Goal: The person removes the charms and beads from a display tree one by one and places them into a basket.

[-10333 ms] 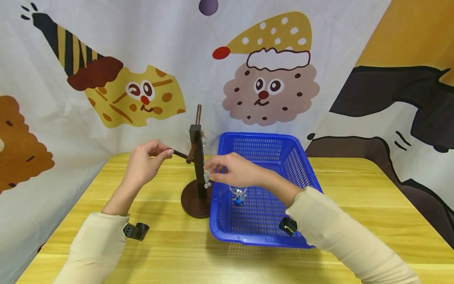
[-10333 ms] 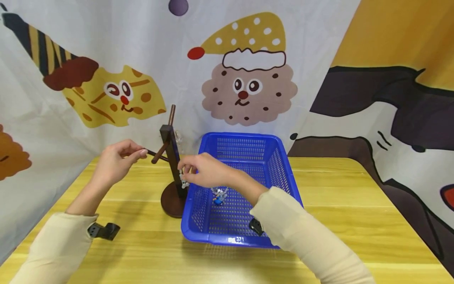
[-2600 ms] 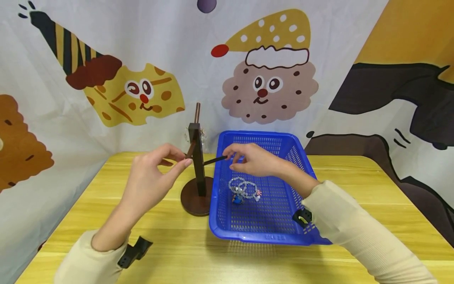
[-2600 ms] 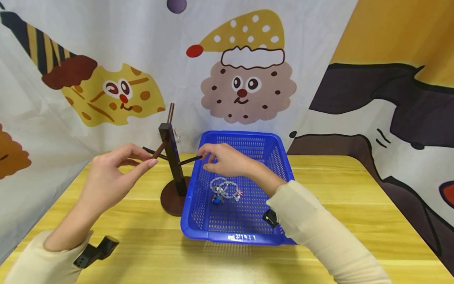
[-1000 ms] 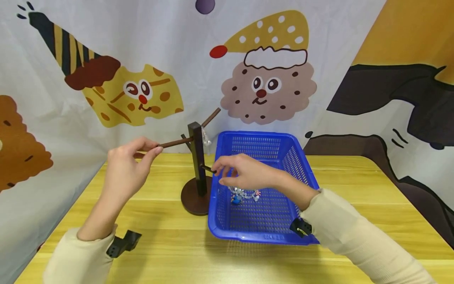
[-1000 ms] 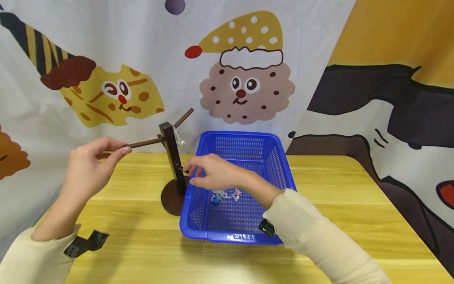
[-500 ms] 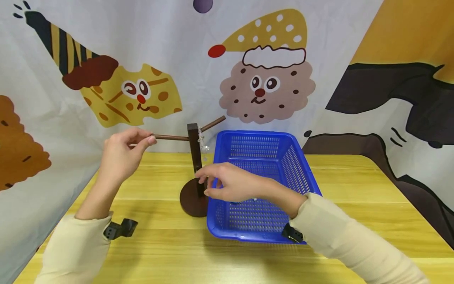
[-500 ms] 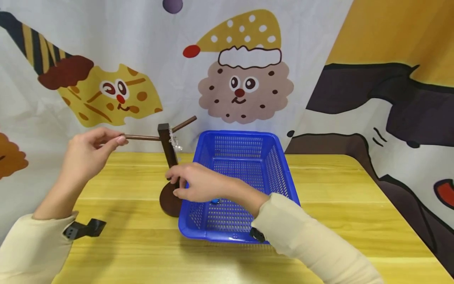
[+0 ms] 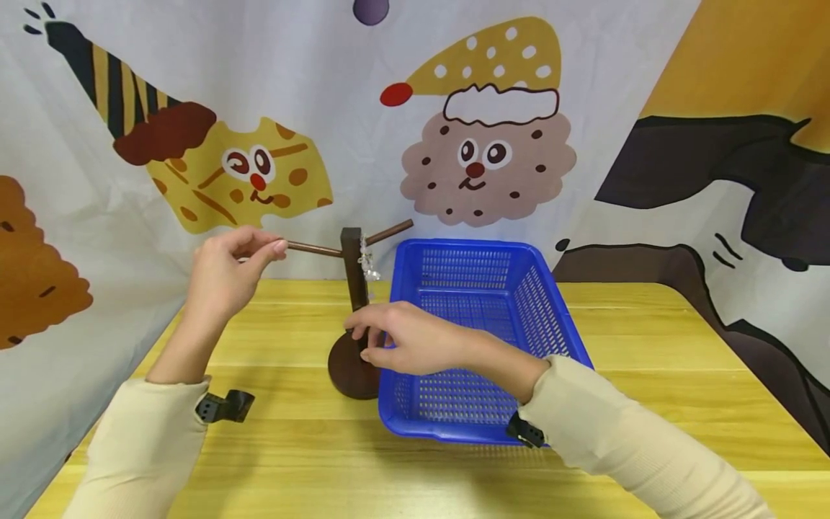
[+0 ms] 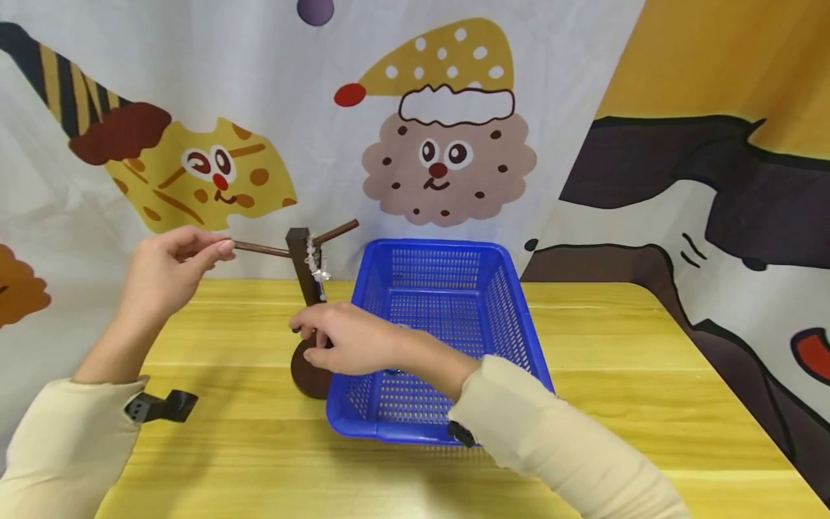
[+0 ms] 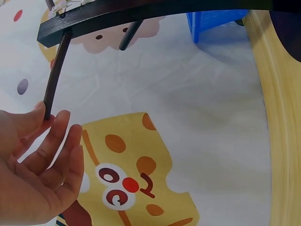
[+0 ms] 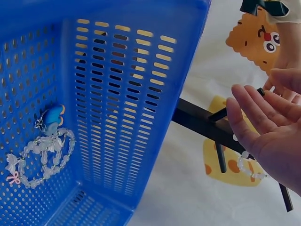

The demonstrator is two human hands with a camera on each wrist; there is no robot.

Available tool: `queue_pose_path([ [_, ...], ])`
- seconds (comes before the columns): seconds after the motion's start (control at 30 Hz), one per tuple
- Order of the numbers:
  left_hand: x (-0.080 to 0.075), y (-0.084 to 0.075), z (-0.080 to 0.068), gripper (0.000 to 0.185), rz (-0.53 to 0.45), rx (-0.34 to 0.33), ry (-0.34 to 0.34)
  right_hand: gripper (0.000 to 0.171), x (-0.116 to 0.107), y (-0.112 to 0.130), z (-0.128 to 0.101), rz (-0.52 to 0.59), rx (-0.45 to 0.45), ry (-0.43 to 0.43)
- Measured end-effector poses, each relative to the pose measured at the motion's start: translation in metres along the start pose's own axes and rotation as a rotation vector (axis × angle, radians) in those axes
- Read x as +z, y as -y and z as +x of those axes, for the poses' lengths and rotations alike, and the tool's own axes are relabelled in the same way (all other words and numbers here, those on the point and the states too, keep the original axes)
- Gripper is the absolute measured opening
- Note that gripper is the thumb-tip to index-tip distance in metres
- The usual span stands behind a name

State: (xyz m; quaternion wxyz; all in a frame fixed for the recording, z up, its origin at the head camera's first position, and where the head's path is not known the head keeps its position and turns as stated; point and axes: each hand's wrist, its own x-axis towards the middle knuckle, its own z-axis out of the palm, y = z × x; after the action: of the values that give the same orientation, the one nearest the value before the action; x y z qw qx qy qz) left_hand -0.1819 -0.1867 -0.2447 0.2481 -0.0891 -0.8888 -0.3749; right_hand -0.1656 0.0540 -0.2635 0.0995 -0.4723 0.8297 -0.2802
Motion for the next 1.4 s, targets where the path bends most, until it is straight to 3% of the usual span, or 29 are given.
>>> queue_pose_path([
  [0.23, 0.001, 0.000, 0.000, 0.027, -0.003, -0.012, 0.004, 0.035, -0.006, -0.003, -0.001, -0.016, -0.019, -0.017],
  [0.7, 0.002, 0.000, 0.000, 0.026, -0.010, -0.006, 0.004, 0.034, -0.045, -0.008, -0.005, -0.063, -0.038, -0.215],
  [1.1, 0.001, -0.001, -0.001, 0.024, -0.010, 0.012, 0.005, 0.040, -0.042, -0.015, 0.006, -0.061, 0.017, -0.185],
  [1.4, 0.001, -0.001, -0.001, 0.023, -0.002, 0.017, 0.012, 0.038, -0.035, -0.019, 0.013, -0.084, 0.007, -0.189],
])
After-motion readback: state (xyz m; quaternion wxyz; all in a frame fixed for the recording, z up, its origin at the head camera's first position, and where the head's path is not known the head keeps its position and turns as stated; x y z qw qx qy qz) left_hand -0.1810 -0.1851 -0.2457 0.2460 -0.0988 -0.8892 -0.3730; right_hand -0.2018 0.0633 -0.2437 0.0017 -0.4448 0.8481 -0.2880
